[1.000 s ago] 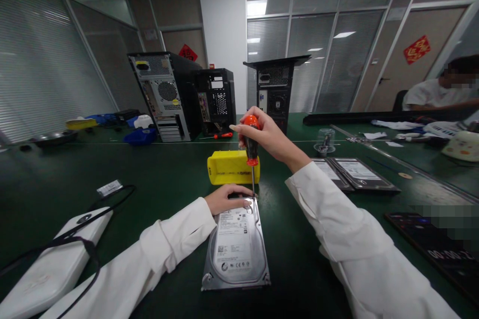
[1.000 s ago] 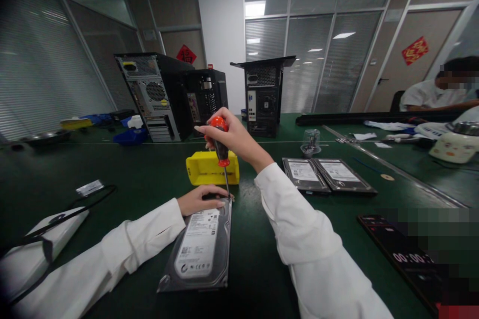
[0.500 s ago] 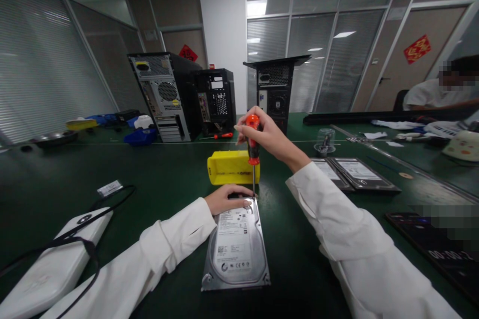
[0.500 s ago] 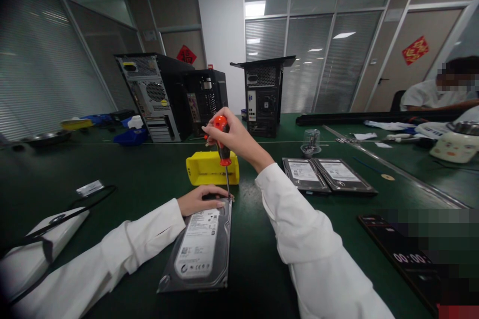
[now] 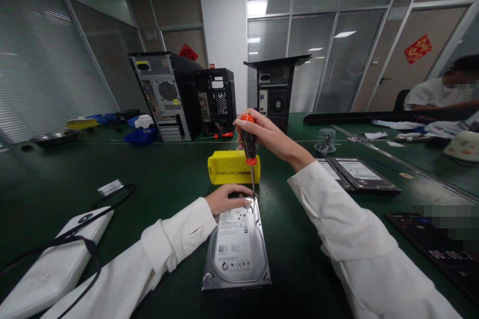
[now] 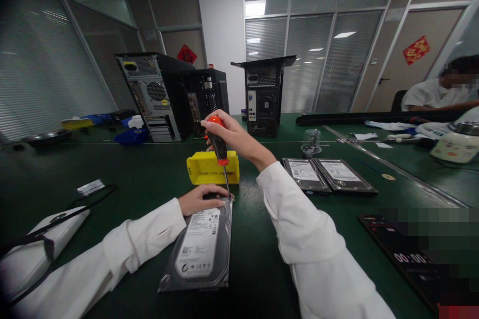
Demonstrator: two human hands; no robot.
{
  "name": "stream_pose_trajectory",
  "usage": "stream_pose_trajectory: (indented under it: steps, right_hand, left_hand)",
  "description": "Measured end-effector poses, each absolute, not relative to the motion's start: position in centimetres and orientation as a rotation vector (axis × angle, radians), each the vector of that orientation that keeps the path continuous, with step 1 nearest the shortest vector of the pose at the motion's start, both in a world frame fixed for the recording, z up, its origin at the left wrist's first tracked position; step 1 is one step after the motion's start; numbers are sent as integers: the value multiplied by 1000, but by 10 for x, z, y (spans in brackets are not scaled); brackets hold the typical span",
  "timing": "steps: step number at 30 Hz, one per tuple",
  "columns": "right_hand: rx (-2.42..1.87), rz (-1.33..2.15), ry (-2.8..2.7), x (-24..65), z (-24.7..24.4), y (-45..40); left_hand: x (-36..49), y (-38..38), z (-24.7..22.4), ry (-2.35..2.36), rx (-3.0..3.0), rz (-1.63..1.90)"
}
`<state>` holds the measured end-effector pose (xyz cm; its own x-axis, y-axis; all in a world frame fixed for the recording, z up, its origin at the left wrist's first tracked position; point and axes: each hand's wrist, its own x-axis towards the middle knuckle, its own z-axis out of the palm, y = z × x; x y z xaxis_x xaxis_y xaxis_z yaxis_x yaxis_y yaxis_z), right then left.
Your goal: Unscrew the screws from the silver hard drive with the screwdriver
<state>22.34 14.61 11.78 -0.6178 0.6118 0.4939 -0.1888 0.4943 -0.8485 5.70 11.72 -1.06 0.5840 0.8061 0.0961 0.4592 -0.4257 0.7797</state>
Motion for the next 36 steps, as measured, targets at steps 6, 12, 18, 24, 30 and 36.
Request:
stream_pose_trajectory:
  steps: [6,12,18,24,30,36]
  right_hand:
    - [-325,1197,-1924,224,117,143]
    - [-325,1172,-1950,226,119,144]
    - [-412,1236,-1985,234,119,148]
    - [-453,1224,-2005,242,122,151]
    - [-452,1180,-2030,248,127,146]
    - [-354,1066,-2073,244,128,146]
  left_hand:
    - [58,118,-11,1053,2049,674]
    - [40,92,-14,1112,2033,817]
    - [13,37,-22,862,2323,822]
    - [19,21,-19,1099,2401,664]
    - [26,18,-9,1144,2465,626]
    - [29,15,-5,1229,2481,594]
